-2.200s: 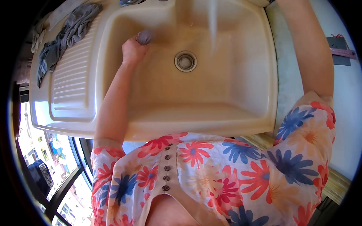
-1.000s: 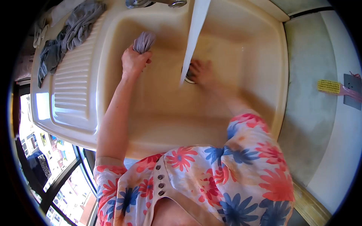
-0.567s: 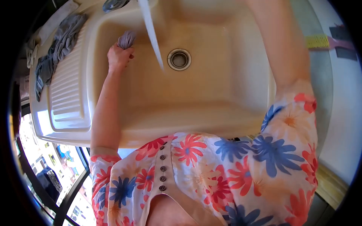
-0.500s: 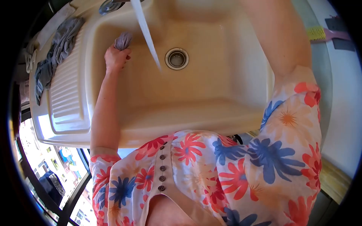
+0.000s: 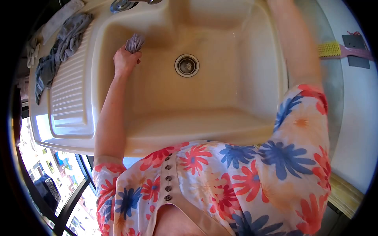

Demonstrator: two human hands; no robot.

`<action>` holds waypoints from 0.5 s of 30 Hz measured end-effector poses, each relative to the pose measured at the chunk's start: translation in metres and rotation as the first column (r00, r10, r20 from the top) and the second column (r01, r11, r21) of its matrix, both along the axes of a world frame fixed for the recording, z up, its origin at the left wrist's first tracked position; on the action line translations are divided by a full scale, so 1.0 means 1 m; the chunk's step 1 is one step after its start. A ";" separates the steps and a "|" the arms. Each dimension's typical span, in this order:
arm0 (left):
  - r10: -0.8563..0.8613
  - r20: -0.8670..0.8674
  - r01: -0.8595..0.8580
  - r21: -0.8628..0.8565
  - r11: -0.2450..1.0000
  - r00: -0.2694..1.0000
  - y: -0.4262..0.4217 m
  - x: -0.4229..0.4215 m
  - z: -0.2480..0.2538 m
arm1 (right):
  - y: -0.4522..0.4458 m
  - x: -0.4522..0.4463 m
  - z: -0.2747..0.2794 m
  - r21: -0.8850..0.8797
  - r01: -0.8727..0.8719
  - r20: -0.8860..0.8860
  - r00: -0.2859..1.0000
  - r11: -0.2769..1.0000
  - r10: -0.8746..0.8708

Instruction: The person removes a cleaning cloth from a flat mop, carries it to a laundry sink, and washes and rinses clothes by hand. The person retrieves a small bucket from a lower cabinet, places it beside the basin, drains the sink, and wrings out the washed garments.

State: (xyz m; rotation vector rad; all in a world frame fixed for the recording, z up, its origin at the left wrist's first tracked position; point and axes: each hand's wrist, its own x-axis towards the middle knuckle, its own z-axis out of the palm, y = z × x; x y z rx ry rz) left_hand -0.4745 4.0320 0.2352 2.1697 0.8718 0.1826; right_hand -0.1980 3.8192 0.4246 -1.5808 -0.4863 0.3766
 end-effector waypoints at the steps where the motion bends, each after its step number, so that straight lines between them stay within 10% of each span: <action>1: 0.000 -0.012 0.000 -0.019 1.000 1.000 0.000 0.000 -0.002 | -0.013 0.005 -0.034 -0.064 0.060 -0.023 0.998 0.996 -0.061; 5: 0.002 0.020 -0.003 0.069 0.998 1.000 -0.002 0.000 -0.006 | -0.065 0.020 -0.189 -0.167 0.159 -0.035 0.985 0.973 -0.166; 6: -0.004 0.018 0.003 0.071 0.997 1.000 -0.005 0.000 -0.004 | -0.099 0.050 -0.258 -0.497 0.207 0.322 0.946 0.843 -0.042; 7: -0.011 0.013 0.010 0.073 0.997 1.000 -0.007 0.000 0.001 | -0.099 0.014 -0.240 -0.829 0.161 0.206 0.978 0.535 0.026; 13: -0.034 -0.023 0.037 0.135 0.990 0.999 -0.018 -0.001 0.015 | -0.086 -0.055 -0.348 -0.796 0.556 0.596 0.789 0.240 0.147; 15: -0.031 -0.032 0.035 0.130 0.991 0.999 -0.017 0.000 0.017 | -0.047 -0.077 -0.377 -0.679 0.633 0.694 0.718 0.371 0.045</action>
